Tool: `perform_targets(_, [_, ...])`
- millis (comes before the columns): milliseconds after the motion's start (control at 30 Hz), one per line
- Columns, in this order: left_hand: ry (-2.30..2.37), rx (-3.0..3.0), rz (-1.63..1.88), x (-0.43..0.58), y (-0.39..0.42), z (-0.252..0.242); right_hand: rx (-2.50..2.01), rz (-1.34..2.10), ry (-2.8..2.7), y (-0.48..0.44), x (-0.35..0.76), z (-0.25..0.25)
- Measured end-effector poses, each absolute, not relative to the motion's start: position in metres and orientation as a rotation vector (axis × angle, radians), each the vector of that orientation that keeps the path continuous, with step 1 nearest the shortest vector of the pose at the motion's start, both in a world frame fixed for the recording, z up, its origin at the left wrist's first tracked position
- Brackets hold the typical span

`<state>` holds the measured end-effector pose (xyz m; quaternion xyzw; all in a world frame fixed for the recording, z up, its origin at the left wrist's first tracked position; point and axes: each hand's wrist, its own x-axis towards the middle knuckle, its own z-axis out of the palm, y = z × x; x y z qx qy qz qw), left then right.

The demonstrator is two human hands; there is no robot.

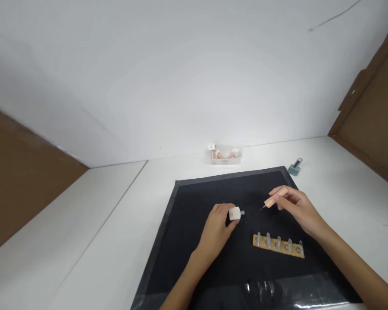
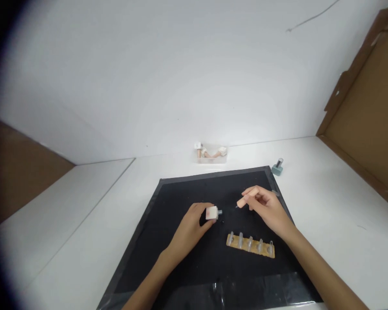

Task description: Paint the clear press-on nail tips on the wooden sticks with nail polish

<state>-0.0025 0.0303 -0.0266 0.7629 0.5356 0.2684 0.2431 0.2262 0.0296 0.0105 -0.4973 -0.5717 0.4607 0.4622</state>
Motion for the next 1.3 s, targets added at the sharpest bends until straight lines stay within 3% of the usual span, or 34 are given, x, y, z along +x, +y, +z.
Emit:
perform_targets(367, [1.293,2.095,1.104,-0.006,0.022,-0.008,-1.197,1.103,-1.554,0.025,0.221,0.015])
perform_targets(600, [1.278,1.714,1.217,-0.008,0.02,0.009,-1.122,1.106,-1.69,0.022,0.217,0.019])
perform_targets(900, [0.843,0.603,1.273,-0.001,0.019,0.012,-0.821,0.683,-1.862,0.002,0.208,0.028])
perform_targets(1300, [0.722,0.425,1.191,0.006,0.016,0.013,-0.688,0.245,-2.098,-0.011,0.197,0.031])
